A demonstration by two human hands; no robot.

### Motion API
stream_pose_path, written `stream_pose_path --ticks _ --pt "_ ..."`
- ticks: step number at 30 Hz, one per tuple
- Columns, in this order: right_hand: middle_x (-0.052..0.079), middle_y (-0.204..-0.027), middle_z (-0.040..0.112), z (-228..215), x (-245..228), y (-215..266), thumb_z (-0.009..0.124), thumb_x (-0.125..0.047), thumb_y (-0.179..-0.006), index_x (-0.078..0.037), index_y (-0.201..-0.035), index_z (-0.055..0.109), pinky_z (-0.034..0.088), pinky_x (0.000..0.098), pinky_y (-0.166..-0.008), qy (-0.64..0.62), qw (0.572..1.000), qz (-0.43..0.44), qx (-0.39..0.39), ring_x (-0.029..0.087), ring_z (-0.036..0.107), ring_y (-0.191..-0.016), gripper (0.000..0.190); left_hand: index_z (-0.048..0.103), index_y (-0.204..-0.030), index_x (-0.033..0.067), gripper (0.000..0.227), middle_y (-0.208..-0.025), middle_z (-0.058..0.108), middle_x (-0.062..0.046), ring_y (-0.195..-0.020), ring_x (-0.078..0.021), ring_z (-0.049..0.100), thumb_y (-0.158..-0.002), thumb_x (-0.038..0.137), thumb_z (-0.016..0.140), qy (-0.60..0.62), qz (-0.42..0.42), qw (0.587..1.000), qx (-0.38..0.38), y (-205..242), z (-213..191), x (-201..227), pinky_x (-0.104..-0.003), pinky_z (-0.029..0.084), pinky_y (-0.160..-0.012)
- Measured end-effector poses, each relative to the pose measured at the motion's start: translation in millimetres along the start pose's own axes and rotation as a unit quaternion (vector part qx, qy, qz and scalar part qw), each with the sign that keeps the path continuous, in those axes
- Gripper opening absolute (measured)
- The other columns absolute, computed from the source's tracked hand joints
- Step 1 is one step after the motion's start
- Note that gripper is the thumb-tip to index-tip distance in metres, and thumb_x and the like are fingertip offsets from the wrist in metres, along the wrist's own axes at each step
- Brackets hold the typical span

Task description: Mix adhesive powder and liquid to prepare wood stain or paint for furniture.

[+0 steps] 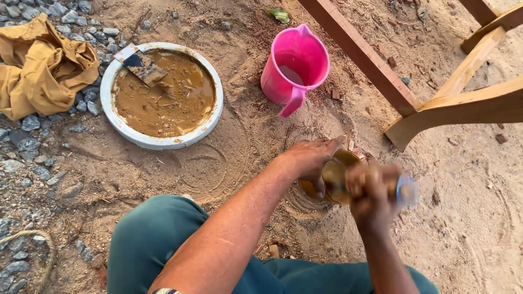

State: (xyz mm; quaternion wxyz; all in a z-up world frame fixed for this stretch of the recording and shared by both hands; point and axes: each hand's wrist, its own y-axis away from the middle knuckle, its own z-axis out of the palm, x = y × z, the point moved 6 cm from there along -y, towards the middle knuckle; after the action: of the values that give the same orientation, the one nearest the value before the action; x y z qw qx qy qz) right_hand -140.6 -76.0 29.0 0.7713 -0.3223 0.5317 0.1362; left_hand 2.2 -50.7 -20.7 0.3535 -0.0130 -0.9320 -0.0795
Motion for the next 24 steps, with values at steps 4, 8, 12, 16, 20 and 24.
stream_pose_path --ticks 4,8,12,16,20,24 --pt "0.003 -0.071 0.053 -6.4 21.2 -56.2 0.059 -0.003 -0.103 -0.013 -0.1 0.051 0.048 0.0324 -0.059 0.011 0.999 0.022 0.031 0.013 0.052 -0.062 0.013 0.012 -0.161 0.0131 0.154 -0.146 0.054 -0.014 -0.136 -0.0292 0.052 -0.04 0.035 0.105 0.016 -0.024 1.0 -0.013 6.8 -8.2 3.1 -0.045 0.046 -0.113" --pt "-0.002 -0.071 0.047 -71.9 18.9 -43.6 0.064 -0.004 -0.107 -0.014 -0.091 0.044 0.041 0.0282 -0.056 0.014 0.997 0.034 0.071 0.007 0.045 -0.055 0.028 0.016 -0.16 0.0113 0.151 -0.147 0.055 -0.013 -0.137 -0.029 0.052 -0.04 0.035 0.104 0.028 -0.011 1.0 -0.005 4.0 -5.4 -0.8 -0.044 0.047 -0.113" --pt "0.002 -0.067 0.05 -51.7 -9.4 8.0 0.064 -0.008 -0.108 -0.013 -0.085 0.044 0.047 0.0304 -0.057 0.058 0.997 -0.024 0.053 0.011 0.051 -0.056 0.031 0.014 -0.161 0.0108 0.154 -0.148 0.053 -0.013 -0.138 -0.0284 0.049 -0.039 0.036 0.105 0.02 -0.016 1.0 -0.004 -2.2 1.6 -2.7 -0.045 0.042 -0.116" --pt "0.003 -0.07 0.055 -11.6 1.3 -1.6 0.065 -0.008 -0.101 -0.013 -0.091 0.048 0.049 0.0297 -0.059 -0.019 0.999 -0.017 0.045 0.011 0.053 -0.06 0.02 0.014 -0.16 0.0102 0.152 -0.151 0.05 -0.013 -0.14 -0.0289 0.047 -0.041 0.037 0.105 0.019 -0.012 1.0 -0.002 -1.6 2.2 -2.7 -0.046 0.042 -0.114" --pt "0.006 -0.075 0.058 -6.5 15.5 -53.4 0.063 -0.007 -0.102 -0.01 -0.094 0.053 0.053 0.0328 -0.059 0.145 0.988 -0.036 0.027 0.016 0.059 -0.065 0.013 0.013 -0.163 0.0132 0.153 -0.145 0.058 -0.011 -0.135 -0.0282 0.054 -0.042 0.039 0.102 0.031 -0.036 0.999 -0.02 4.6 -4.8 3.0 -0.041 0.048 -0.113" --pt "0.004 -0.074 0.059 -47.1 -1.5 -43.7 0.063 -0.006 -0.099 -0.011 -0.096 0.053 0.055 0.0311 -0.058 0.172 0.985 -0.008 0.031 0.015 0.062 -0.063 0.012 0.017 -0.162 0.0142 0.15 -0.145 0.057 -0.012 -0.134 -0.0285 0.055 -0.041 0.036 0.103 0.03 -0.031 0.999 -0.014 2.2 -1.0 -2.0 -0.042 0.048 -0.112"
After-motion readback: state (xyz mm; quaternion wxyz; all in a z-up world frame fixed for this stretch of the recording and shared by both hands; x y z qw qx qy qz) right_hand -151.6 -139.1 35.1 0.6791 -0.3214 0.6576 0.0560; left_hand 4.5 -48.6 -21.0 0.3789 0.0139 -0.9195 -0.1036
